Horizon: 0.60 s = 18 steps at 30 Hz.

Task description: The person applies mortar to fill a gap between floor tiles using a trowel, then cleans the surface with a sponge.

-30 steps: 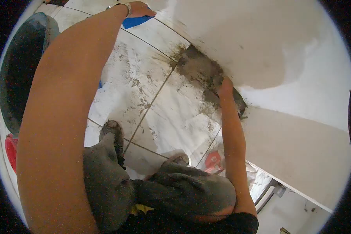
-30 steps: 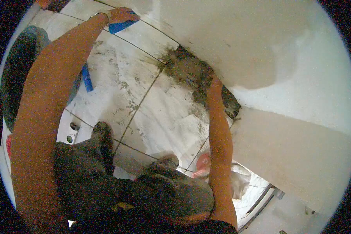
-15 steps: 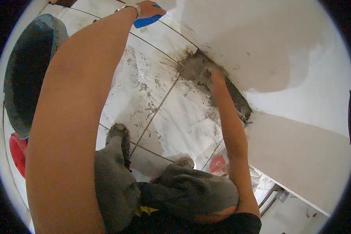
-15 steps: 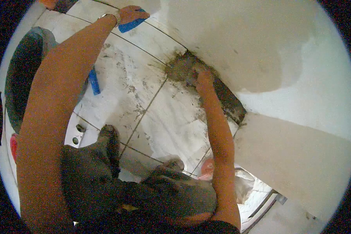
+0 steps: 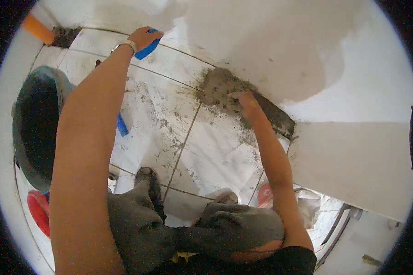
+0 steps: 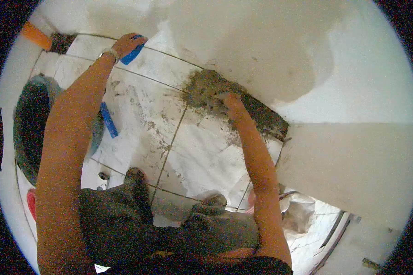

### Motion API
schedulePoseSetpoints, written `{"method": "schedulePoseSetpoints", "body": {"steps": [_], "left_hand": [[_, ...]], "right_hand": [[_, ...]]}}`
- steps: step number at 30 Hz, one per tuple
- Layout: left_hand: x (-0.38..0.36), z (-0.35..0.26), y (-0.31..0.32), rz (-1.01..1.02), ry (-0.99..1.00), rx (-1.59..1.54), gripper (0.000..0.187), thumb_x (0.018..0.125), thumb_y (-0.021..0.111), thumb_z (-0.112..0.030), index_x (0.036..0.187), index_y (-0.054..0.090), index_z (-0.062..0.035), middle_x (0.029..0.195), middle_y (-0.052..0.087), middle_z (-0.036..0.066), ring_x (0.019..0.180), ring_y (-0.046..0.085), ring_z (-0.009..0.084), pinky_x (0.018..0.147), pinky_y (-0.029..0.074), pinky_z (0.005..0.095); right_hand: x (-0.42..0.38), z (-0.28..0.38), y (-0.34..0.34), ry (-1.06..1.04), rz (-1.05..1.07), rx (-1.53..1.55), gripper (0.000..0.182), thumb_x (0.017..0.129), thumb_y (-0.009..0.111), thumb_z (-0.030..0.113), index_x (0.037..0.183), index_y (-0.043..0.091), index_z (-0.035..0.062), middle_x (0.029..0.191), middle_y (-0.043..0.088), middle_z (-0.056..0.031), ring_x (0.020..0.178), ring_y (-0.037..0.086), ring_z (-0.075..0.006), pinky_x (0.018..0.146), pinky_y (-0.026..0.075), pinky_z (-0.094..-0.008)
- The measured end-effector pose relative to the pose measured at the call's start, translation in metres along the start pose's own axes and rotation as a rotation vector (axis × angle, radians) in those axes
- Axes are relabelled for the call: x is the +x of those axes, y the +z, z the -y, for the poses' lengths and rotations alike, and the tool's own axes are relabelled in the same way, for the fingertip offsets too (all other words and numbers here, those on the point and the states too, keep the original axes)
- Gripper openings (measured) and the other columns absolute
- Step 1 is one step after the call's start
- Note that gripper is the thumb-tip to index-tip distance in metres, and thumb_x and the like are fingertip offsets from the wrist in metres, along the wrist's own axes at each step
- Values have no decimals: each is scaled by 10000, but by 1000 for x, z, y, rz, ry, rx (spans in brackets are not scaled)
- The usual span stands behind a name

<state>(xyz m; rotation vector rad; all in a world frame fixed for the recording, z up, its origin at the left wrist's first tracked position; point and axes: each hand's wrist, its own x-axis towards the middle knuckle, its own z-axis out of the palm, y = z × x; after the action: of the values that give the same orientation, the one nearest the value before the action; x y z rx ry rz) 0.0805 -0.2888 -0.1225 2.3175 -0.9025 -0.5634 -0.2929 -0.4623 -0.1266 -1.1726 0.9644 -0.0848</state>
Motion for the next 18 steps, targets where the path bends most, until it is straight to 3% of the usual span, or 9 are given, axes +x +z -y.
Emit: {"method": "schedulePoseSetpoints", "body": {"steps": [1, 2, 6, 7, 9, 11, 12, 15, 18], "left_hand": [[-6, -6, 1, 13, 26, 15, 683, 752, 595, -589, 1168, 599, -47, 1053, 651, 150, 878, 635, 253, 781, 499, 361], [-6, -8, 2, 68, 17, -33, 651, 770, 596, -575, 1154, 607, -50, 1025, 652, 146, 857, 624, 245, 769, 494, 357], [-9, -33, 13, 83, 86, -53, 585, 790, 599, -524, 1093, 621, -24, 938, 660, 133, 797, 615, 204, 710, 489, 333], [-17, -46, 8, 81, 87, -58, 587, 788, 601, -523, 1078, 625, -13, 927, 662, 137, 795, 616, 205, 713, 488, 335], [-5, -36, 13, 36, 156, -5, 583, 789, 602, -520, 1060, 628, -4, 917, 663, 140, 787, 617, 208, 711, 488, 338], [2, -21, 11, -13, 216, 46, 580, 789, 602, -517, 1042, 631, 5, 906, 665, 143, 779, 619, 210, 710, 487, 340], [0, -19, 10, 19, 181, -4, 581, 788, 606, -518, 1042, 631, 4, 895, 663, 136, 758, 613, 202, 694, 485, 331], [7, -19, 15, 110, 144, -9, 540, 795, 611, -496, 1031, 635, -12, 839, 650, 96, 700, 582, 158, 637, 466, 296], [-8, -49, 18, 203, 143, -21, 501, 812, 606, -478, 1017, 638, -22, 803, 635, 61, 688, 561, 126, 615, 452, 280]], "right_hand": [[-17, 14, 8, 68, 126, -155, 320, 846, 617, 164, 1148, 587, 61, 1015, 641, -63, 863, 618, -199, 795, 501, -336], [-14, 13, 18, 89, 55, -211, 332, 832, 619, 146, 1150, 586, 58, 1009, 646, -85, 851, 622, -208, 792, 501, -341], [85, -60, -35, -907, 2, -955, 387, 774, 623, 105, 1157, 589, 58, 1032, 643, -154, 829, 624, -265, 778, 496, -369], [100, -65, -33, -679, -184, -1317, 369, 756, 623, 102, 1122, 610, 62, 1029, 641, -170, 843, 621, -296, 770, 490, -377], [108, -71, -39, -412, -393, -1624, 352, 737, 623, 98, 1088, 631, 66, 1025, 638, -187, 856, 619, -326, 763, 484, -384], [102, -85, -49, -657, -307, -1366, 234, 754, 608, 105, 972, 665, 41, 971, 638, -222, 884, 621, -350, 747, 479, -389], [113, -97, -51, -657, -333, -1354, 234, 754, 608, 105, 972, 665, 41, 971, 638, -222, 884, 621, -350, 747, 479, -389], [74, -59, -49, -490, -283, -1150, 246, 771, 603, 134, 982, 658, 20, 992, 642, -210, 901, 622, -349, 765, 480, -398], [25, -26, -72, -268, -422, -1060, 267, 788, 597, 162, 992, 651, -1, 1013, 647, -198, 918, 623, -347, 784, 481, -408]]}}
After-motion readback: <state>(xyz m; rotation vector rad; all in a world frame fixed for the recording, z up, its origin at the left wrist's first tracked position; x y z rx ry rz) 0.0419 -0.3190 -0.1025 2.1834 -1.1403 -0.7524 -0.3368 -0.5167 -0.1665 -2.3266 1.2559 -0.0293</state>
